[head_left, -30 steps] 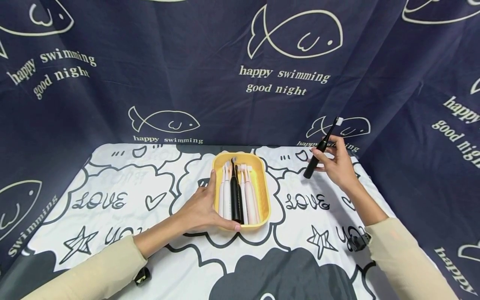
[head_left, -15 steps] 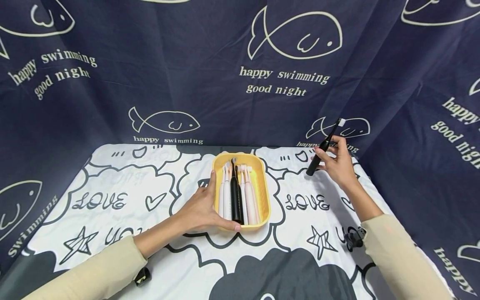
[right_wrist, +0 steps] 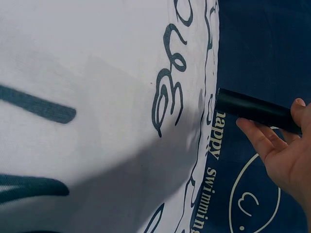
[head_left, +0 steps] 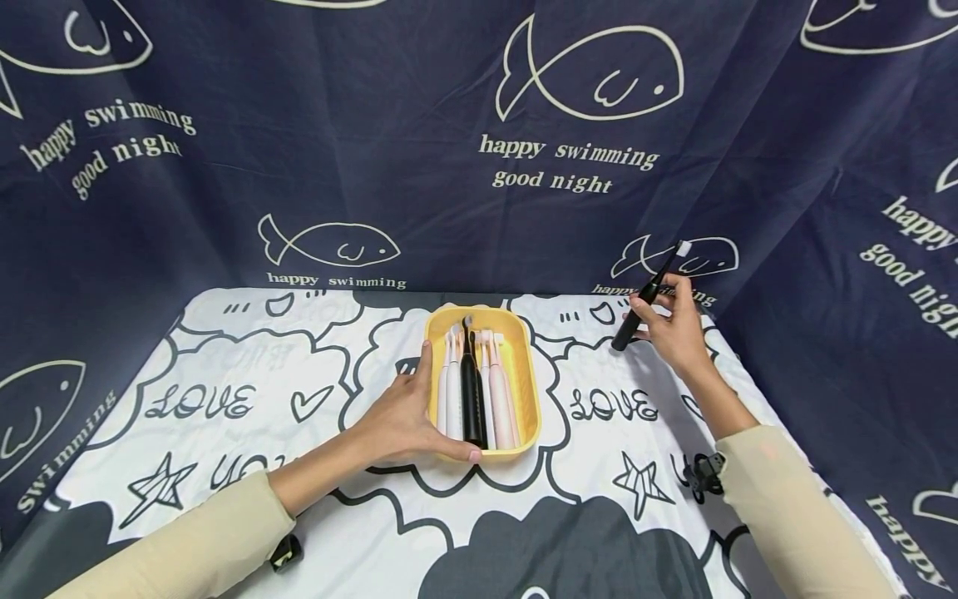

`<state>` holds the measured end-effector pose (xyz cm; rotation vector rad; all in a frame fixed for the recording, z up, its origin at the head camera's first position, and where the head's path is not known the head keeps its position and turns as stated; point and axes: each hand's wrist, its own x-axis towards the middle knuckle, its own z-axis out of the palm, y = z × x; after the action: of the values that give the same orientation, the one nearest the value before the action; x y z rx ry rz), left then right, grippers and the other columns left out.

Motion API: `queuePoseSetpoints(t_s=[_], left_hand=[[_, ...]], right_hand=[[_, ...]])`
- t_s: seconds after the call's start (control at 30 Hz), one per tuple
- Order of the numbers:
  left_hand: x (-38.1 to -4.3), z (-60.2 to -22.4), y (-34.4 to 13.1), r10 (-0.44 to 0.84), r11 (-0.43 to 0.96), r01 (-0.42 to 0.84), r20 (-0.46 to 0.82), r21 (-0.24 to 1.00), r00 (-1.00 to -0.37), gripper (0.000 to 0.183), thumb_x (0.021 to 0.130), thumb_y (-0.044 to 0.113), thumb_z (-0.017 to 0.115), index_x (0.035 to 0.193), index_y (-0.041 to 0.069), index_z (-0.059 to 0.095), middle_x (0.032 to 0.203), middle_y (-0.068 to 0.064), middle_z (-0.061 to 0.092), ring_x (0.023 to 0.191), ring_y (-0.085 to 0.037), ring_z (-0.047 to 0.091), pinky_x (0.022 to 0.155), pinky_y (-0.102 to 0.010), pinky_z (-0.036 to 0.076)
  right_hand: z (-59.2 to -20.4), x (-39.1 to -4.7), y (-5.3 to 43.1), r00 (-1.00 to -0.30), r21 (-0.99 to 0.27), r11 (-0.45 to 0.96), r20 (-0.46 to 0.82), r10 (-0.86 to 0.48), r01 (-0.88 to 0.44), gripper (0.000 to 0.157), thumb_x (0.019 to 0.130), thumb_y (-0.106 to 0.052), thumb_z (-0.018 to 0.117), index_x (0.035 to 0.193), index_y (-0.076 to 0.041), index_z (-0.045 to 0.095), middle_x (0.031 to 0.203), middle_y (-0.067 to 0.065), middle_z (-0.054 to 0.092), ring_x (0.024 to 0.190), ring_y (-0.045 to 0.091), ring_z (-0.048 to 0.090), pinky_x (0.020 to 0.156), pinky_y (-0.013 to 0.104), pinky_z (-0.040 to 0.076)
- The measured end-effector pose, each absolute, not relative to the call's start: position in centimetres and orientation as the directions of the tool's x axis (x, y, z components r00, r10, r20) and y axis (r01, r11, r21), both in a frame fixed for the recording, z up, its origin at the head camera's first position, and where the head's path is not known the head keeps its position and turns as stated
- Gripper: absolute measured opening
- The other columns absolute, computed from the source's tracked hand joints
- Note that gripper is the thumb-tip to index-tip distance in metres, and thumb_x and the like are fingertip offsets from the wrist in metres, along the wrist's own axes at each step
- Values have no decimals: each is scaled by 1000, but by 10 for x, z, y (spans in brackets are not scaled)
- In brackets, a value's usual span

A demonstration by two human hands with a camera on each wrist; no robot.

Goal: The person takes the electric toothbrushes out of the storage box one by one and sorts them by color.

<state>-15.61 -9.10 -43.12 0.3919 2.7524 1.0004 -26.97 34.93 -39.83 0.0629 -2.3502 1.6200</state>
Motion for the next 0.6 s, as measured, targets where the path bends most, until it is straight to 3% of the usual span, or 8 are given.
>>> queuePoseSetpoints(t_s=[0.27,0.47,0.6], left_hand=[[-155,-432,-91,306,741,179,-89,647,-948,183,55,86,99,181,20,-16,173,-30,45,155,-39,52,120,-57,52],[-156,-432,-91,309,741,180,-90,647,-947,183,55,86,99,181,19,-16,173,-31,43,155,-40,52,120,-57,52],[-157,-432,-92,310,740,183,-86,647,-947,183,55,86,99,181,18,-16,173,-33,43,155,-41,52,120,-58,53]], right_hand=[[-399,-270,348,-961,-900,398,246,126,-178,58,114,-16,68,158,-4,31,115,-17,70,86,-4,79,77,31,69],[-398,-271,348,-961,-899,403,241,133,-169,58,114,-17,69,157,-5,32,113,-21,69,88,-5,79,78,29,68],[-397,-271,347,-959,-891,421,249,134,-172,58,114,-18,68,158,-5,31,122,-7,73,88,-6,78,78,27,68]])
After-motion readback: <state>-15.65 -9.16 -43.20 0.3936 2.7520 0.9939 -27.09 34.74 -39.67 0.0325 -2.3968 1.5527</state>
